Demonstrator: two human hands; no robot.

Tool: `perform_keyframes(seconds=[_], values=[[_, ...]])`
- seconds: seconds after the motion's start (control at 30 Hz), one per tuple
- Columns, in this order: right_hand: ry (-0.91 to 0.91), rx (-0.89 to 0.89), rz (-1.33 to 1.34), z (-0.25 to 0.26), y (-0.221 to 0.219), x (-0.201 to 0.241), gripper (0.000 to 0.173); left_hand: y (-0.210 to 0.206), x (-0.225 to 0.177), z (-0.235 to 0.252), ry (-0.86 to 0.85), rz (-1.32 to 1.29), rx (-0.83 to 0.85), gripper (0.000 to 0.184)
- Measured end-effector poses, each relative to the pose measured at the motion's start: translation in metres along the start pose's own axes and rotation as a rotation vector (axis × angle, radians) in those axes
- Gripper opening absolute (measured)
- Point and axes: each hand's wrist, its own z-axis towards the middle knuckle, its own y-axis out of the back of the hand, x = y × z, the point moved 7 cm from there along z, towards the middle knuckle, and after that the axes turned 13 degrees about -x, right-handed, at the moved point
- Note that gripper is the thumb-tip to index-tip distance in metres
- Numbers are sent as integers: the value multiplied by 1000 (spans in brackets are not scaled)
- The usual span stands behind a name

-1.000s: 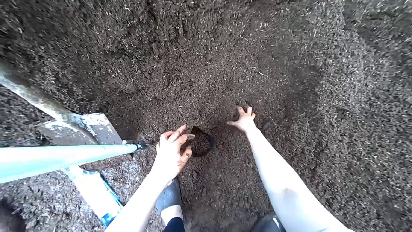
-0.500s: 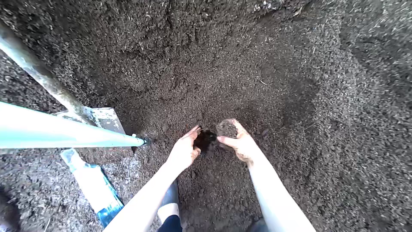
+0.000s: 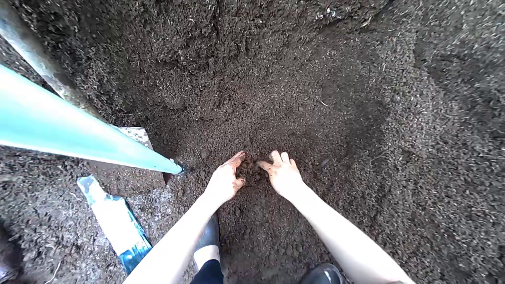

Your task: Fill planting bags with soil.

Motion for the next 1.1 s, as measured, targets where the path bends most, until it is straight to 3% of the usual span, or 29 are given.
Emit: perform_keyframes(seconds=[0.13,0.3,0.43,0.5,0.57,0.63,0.7,0.8,0.87,0.93,1.0,1.1], values=[[274,-59,87,5,11,17,51,-3,-4,1,-35,-37,9,67],[237,219,-140,15,3,33,38,-3,-8,1,-18,-20,6,67],[165,133,-181,-7,52,-6,33,1,-11,-7,-50,30,-33,60],[38,69,-56,-19,52,-55,34,6,-18,-11,-169,254,-128,47],[-195,163,177,-38,13,-106,34,1,-27,-14,-293,468,-134,52],[-592,396,597,-77,-56,-129,50,-15,-35,-16,-435,510,-77,38],[-1053,470,1210,-120,-129,-123,69,-26,-40,-20,-596,427,-129,21],[-1400,111,1883,-119,-175,-119,94,-23,-49,-20,-646,350,-245,24],[-1459,-165,2084,-92,-177,-118,94,-18,-40,-14,-562,383,-268,32],[-1414,-378,2220,-53,-169,-120,87,-7,-23,-6,-422,416,-320,28],[-1342,-484,2314,-8,-159,-122,84,3,-7,-2,-264,458,-253,32],[-1313,-443,2292,39,-157,-125,80,1,5,-3,-7,287,19,38]])
